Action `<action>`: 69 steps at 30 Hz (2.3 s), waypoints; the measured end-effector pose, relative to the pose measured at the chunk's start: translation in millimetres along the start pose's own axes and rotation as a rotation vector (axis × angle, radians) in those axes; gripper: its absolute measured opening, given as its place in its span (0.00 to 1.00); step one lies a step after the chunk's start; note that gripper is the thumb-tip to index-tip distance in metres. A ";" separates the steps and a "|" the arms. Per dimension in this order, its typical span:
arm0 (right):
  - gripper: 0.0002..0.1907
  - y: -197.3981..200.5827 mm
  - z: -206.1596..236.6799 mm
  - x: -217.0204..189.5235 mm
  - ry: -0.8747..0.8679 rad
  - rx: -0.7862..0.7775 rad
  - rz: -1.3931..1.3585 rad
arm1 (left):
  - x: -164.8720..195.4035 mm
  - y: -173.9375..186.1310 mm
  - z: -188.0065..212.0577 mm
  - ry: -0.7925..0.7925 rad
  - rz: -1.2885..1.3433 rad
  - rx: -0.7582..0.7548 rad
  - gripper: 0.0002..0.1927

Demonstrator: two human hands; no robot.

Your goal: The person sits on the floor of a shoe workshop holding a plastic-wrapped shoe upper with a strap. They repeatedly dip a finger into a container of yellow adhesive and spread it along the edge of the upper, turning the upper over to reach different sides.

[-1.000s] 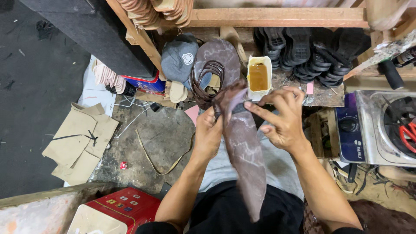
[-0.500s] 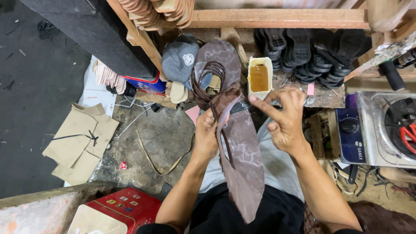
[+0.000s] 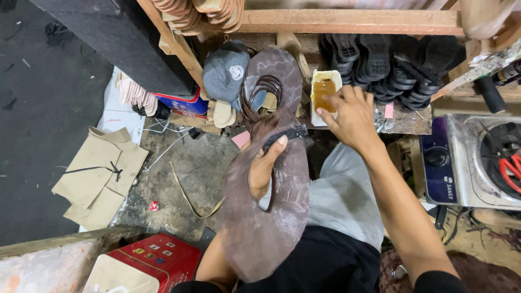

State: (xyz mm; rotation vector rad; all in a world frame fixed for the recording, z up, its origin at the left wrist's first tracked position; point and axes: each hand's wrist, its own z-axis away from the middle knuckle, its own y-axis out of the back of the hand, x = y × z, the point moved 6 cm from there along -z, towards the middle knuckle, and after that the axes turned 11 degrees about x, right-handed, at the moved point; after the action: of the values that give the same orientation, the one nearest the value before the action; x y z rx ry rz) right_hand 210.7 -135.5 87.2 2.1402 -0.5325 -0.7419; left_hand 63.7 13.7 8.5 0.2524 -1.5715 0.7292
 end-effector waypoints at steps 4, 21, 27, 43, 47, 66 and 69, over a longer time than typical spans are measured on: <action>0.36 -30.8 -21.9 -4.9 0.108 -0.111 0.303 | 9.8 -8.9 -1.5 -0.073 0.054 -0.085 0.17; 0.47 45.1 51.1 -33.4 -0.016 0.174 -0.729 | 2.4 -18.5 0.7 0.173 0.220 -0.079 0.14; 0.52 26.0 63.9 -27.3 -0.089 0.140 -0.936 | 17.9 -27.9 -1.7 0.156 0.265 -0.068 0.14; 0.46 37.7 72.7 -39.4 0.099 0.306 -0.782 | 15.0 -14.4 -4.6 0.171 0.453 0.016 0.18; 0.46 36.9 71.5 -38.8 0.147 0.318 -0.701 | 23.4 -28.6 -1.6 0.126 0.388 -0.024 0.20; 0.37 -17.9 55.5 -2.4 -0.515 0.098 -1.075 | -41.7 -32.0 -2.0 0.482 0.185 -0.265 0.12; 0.23 -10.0 26.2 4.4 -0.245 0.136 -0.501 | -42.4 -21.4 2.0 0.547 0.138 -0.121 0.07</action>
State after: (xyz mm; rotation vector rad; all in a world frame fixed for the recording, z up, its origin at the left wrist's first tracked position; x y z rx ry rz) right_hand 197.9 -146.4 64.3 2.3522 -0.1660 -1.2868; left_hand 80.6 -14.9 -25.5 -0.1403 -1.1095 0.7309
